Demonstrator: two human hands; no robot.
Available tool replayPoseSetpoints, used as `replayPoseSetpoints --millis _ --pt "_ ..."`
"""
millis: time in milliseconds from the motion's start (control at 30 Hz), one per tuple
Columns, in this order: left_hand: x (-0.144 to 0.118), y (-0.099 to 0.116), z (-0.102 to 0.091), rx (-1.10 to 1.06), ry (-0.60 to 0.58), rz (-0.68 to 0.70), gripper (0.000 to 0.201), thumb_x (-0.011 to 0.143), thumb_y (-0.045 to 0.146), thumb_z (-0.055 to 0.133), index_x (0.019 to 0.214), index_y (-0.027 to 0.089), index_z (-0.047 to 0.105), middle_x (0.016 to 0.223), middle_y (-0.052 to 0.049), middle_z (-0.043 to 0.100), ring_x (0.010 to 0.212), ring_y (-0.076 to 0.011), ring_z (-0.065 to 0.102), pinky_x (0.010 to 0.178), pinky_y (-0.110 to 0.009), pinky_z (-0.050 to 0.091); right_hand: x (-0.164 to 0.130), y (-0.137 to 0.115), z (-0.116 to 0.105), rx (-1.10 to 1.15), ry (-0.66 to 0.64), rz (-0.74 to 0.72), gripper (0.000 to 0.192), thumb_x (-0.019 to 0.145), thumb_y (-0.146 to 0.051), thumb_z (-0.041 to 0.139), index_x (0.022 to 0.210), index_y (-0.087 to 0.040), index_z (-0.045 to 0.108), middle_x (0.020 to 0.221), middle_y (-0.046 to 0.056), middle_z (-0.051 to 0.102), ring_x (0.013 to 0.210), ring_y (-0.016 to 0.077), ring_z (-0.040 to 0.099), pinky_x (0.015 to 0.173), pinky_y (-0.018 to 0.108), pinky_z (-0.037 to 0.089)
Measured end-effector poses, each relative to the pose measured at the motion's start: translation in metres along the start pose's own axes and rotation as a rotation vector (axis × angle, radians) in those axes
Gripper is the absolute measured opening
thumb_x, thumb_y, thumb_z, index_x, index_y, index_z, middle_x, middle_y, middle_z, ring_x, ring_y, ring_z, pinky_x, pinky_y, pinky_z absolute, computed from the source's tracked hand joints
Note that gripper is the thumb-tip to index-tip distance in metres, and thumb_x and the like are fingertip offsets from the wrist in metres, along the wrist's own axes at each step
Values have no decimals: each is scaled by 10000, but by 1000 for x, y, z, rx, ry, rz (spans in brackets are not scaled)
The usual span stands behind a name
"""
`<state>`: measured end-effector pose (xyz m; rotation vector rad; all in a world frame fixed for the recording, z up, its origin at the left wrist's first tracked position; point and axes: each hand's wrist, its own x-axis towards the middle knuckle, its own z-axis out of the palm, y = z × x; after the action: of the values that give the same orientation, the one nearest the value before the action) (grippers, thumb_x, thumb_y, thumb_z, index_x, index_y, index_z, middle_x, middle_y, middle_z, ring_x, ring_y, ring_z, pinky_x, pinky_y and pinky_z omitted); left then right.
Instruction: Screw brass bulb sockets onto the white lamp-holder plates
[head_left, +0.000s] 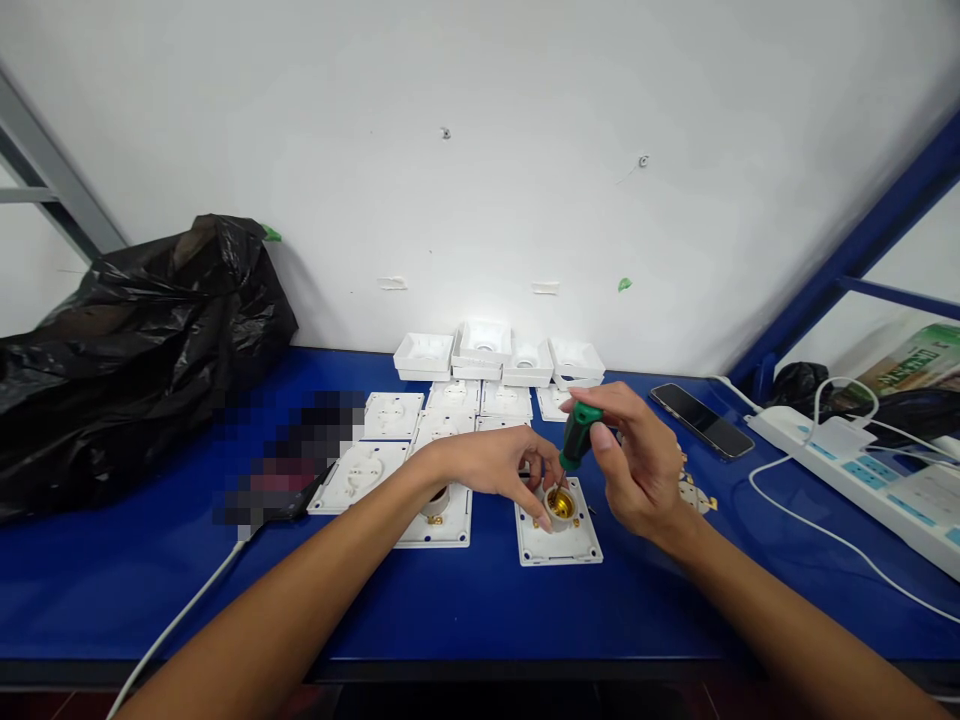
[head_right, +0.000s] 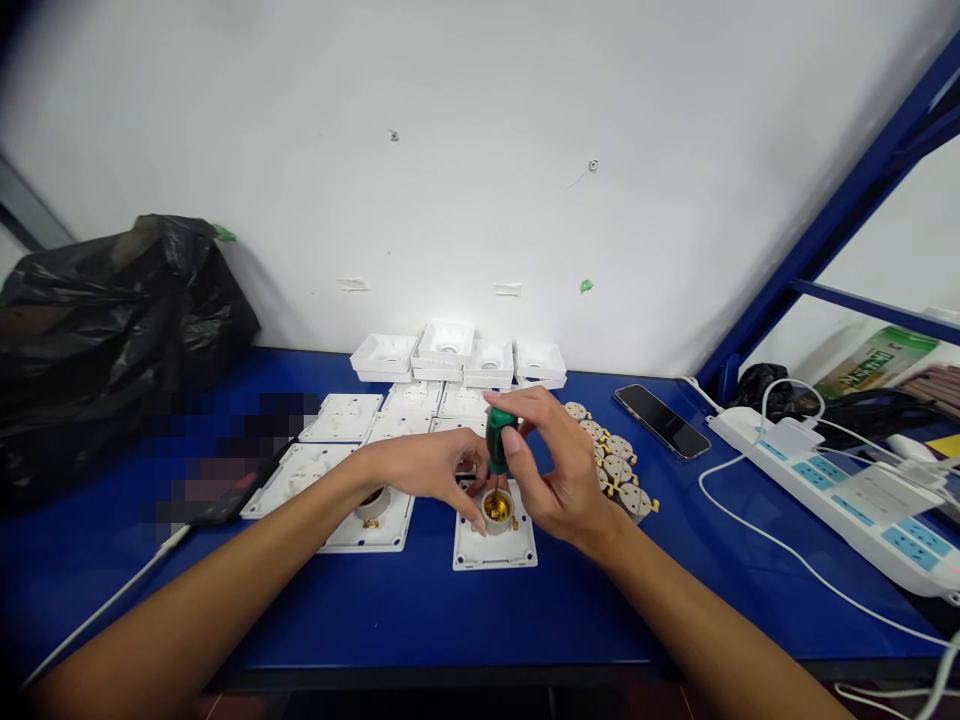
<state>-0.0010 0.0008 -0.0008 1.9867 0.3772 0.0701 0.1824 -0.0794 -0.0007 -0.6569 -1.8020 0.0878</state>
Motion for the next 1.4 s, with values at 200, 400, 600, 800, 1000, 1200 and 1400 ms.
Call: replayPoseSetpoints --millis 200,400,600,800,1000,1200,1400 --pt "0 1 0 9 3 27 391 626 467 914 782 212 662 787 26 657 732 -151 591 666 -293 431 2 2 2 -76 125 -70 402 850 -106 697 1187 -286 570 815 -28 521 682 142 468 577 308 414" --pt "0 2 -1 22 -5 12 406 637 497 903 798 211 665 761 21 644 707 -152 573 642 -293 415 0 2 1 -55 91 -55 315 910 -140 606 1196 -272 595 867 8 558 745 165 524 596 328 455" --pt "1 0 0 15 5 -2 433 616 497 914 745 199 628 769 14 652 722 -162 586 654 -300 412 -2 0 -2 21 -28 1 398 971 -105 458 1320 -251 582 1084 84 648 894 199 610 651 361 509" --pt "-1 3 1 -13 13 14 382 627 429 922 792 211 656 748 40 639 710 -142 576 684 -294 426 2 1 2 -128 111 -82 397 834 -113 699 1179 -274 589 818 -15 531 680 149 469 551 305 417" --pt "0 2 0 -17 -1 16 387 617 443 923 760 205 654 758 31 648 705 -144 574 660 -294 428 3 -3 0 -116 39 -63 443 877 -111 628 1290 -267 598 891 21 601 757 170 543 576 321 475" --pt "0 0 0 -20 -3 -1 388 610 442 926 730 203 645 694 39 621 659 -137 563 615 -285 399 1 -1 -1 -46 -43 -56 504 920 -93 553 1378 -304 558 1048 51 656 902 198 609 633 348 531" --pt "0 3 1 -2 15 34 379 628 442 920 744 207 646 770 29 649 709 -142 581 662 -292 426 1 1 0 -75 47 -71 487 857 -83 680 1294 -286 606 921 17 623 795 171 564 591 316 486"
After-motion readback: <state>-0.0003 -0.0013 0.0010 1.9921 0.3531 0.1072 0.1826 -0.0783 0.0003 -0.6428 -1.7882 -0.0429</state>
